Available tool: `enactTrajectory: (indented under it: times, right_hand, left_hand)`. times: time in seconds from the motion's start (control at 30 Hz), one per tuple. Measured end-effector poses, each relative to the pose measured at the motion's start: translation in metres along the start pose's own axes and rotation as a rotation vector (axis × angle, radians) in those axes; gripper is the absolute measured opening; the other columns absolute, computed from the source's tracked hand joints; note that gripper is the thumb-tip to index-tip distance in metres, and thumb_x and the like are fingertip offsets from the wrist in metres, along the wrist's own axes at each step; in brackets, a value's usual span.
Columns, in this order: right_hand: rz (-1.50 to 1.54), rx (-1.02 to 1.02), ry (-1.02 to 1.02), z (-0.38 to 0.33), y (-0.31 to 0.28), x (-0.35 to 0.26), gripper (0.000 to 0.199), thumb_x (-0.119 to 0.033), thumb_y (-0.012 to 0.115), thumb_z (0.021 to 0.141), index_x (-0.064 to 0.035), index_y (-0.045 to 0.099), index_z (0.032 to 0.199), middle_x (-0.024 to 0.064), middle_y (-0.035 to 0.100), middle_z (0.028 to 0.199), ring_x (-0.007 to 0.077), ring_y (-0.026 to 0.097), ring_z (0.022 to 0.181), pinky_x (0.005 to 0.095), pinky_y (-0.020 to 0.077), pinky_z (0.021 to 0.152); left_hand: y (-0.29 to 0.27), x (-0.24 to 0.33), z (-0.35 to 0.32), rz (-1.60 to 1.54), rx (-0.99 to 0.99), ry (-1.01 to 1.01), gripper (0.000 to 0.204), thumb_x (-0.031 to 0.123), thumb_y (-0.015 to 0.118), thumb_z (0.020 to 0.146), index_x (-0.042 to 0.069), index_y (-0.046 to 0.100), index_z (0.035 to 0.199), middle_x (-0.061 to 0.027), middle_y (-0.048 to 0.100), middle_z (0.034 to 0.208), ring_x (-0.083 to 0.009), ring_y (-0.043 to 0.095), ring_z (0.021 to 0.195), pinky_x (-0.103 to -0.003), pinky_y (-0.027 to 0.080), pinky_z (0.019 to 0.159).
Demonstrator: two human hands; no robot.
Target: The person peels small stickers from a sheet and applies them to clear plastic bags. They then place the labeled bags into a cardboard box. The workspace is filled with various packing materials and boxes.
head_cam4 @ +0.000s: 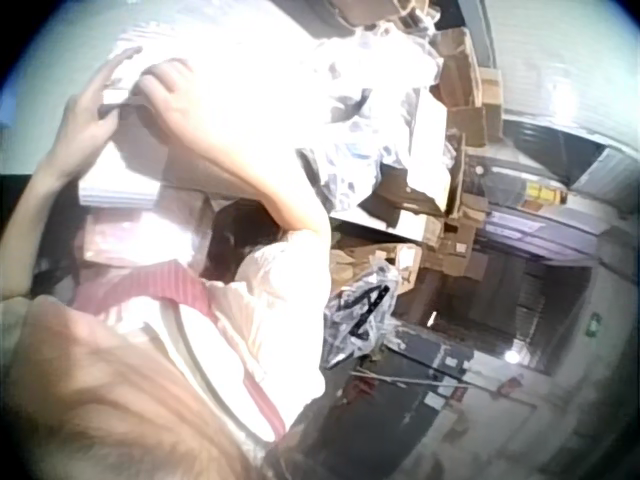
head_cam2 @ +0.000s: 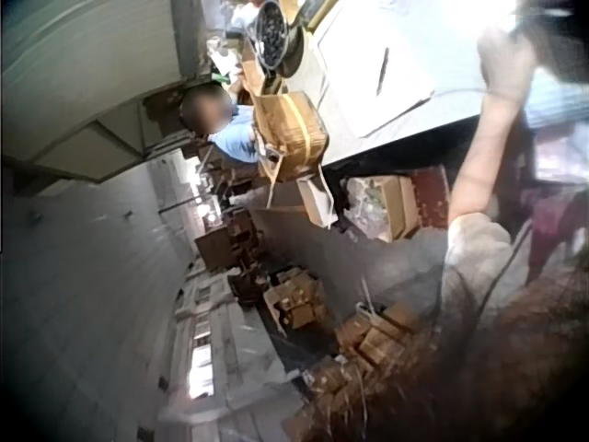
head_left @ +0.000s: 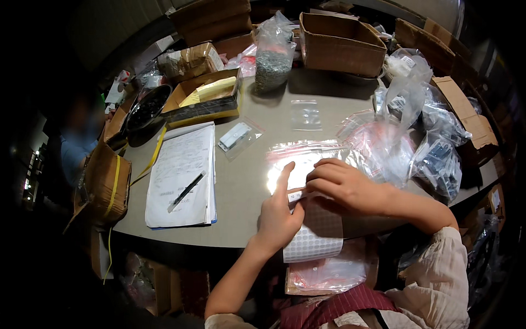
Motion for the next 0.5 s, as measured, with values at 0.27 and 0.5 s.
enactTrajectory:
  times: [0.27,0.5]
  right_hand:
    - [0.074,0.027,-0.033,0.007,0.026,0.005,0.042,-0.009,0.077,0.07,-0.0046,0.065,0.111,0.0115,0.062,0.109,0.0347,0.061,0.11,0.0422,0.0536,0.096]
    - [0.311,0.045,0.17,0.006,0.013,0.011,0.023,-0.005,0.078,0.088,-0.0035,0.073,0.111,0.0104,0.071,0.105,0.0304,0.066,0.102,0.0424,0.0533,0.096]
  left_hand:
    - [-0.004,0.001,-0.001,0.043,-0.034,-0.061,0.082,-0.003,0.059,0.083,0.009,0.039,0.161,-0.0208,0.057,0.064,-0.0331,0.059,0.054,-0.044,0.048,0.059]
    - [0.0,0.001,0.001,0.082,-0.031,0.055,0.08,0.0,0.064,0.086,0.008,0.036,0.161,-0.0247,0.073,0.092,-0.0406,0.073,0.076,-0.046,0.056,0.069]
Point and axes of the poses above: each hand's wrist, its own z-axis towards the middle knuckle, its own y-axis out of the palm, x = y × z, the point moved 2 cm from there along z, towards the middle knuckle
